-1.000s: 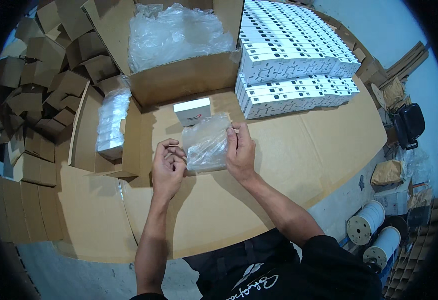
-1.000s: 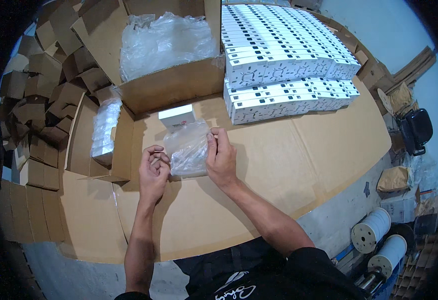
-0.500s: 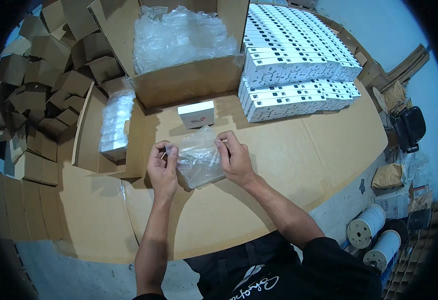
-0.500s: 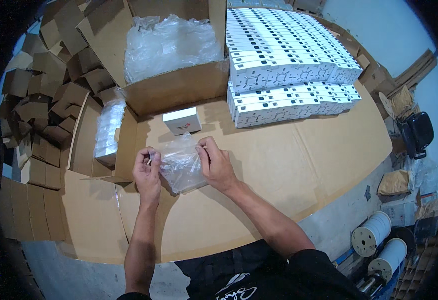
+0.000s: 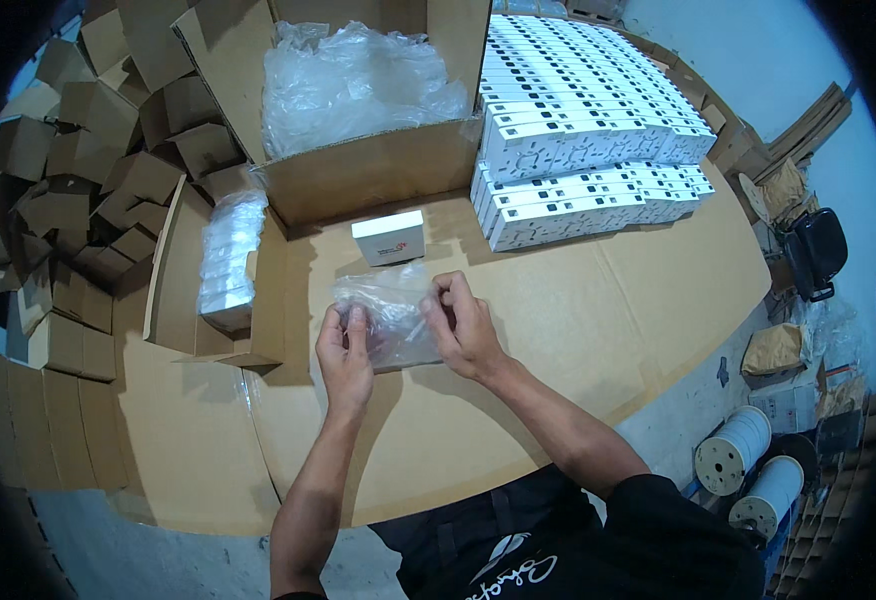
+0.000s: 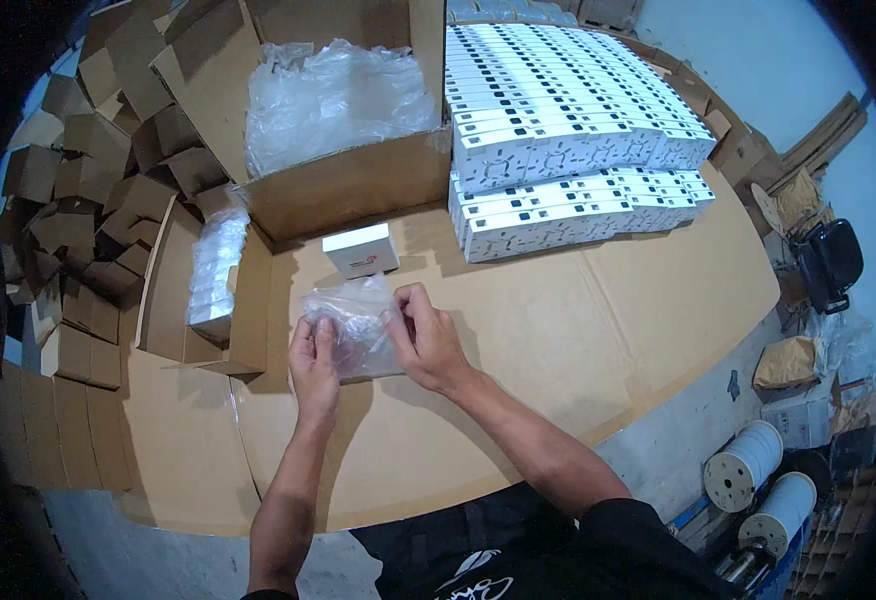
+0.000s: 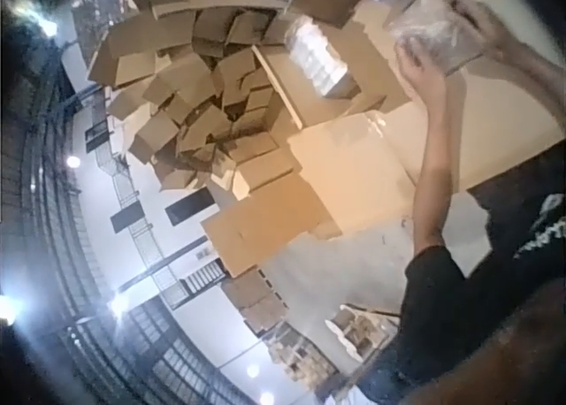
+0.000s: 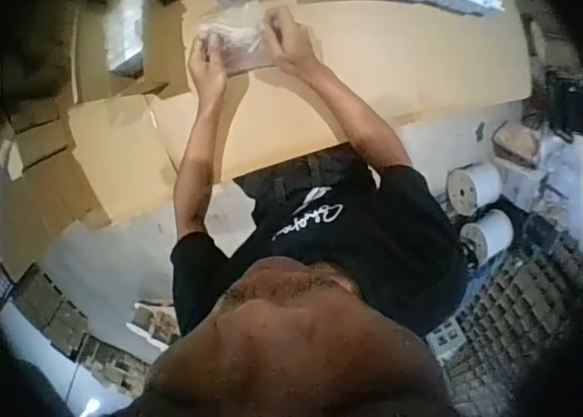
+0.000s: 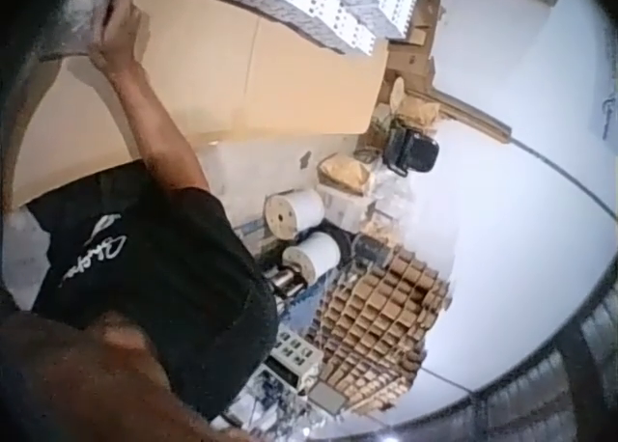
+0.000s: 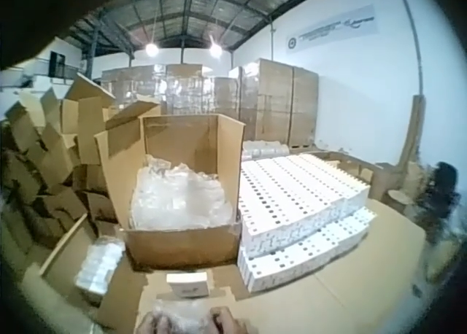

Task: Packing small product boxes into bubble wrap bags and then into larger shipping cartons.

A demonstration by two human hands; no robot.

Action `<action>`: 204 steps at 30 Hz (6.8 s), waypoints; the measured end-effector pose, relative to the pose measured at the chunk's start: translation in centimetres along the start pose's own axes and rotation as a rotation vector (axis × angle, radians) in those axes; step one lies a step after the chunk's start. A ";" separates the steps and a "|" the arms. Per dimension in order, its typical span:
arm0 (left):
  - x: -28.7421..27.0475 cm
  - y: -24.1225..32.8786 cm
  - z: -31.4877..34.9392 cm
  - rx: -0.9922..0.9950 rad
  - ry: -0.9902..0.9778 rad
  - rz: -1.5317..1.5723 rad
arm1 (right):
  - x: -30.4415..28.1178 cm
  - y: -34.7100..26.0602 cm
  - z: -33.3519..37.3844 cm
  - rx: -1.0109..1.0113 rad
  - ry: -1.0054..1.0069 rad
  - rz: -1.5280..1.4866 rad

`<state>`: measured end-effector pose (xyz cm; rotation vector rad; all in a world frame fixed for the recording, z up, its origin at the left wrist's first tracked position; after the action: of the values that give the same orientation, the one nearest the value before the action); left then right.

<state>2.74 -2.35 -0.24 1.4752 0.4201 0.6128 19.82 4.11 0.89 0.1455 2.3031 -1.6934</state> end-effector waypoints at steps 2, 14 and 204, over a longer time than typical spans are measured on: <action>0.1 -0.2 0.0 0.060 -0.007 -0.013 | 0.6 0.2 -0.2 0.031 0.037 -0.131; 0.7 1.0 0.9 0.284 0.044 -0.304 | -0.2 2.6 -1.3 0.679 -0.039 -1.146; -0.5 0.8 -2.9 0.159 -0.131 0.168 | 1.4 -1.0 -3.7 0.138 -0.043 -0.616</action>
<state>0.46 -0.35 0.33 1.7045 0.2490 0.6218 17.67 7.16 2.47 -0.6292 2.3403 -2.0978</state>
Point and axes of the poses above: each hand's wrist, its own z-axis away from the middle knuckle, its own x-axis out of the palm, y = z × x, the point moved 2 cm from there along -z, towards the middle knuckle, and after that the axes turned 13 degrees about y, right-handed, at the moved point
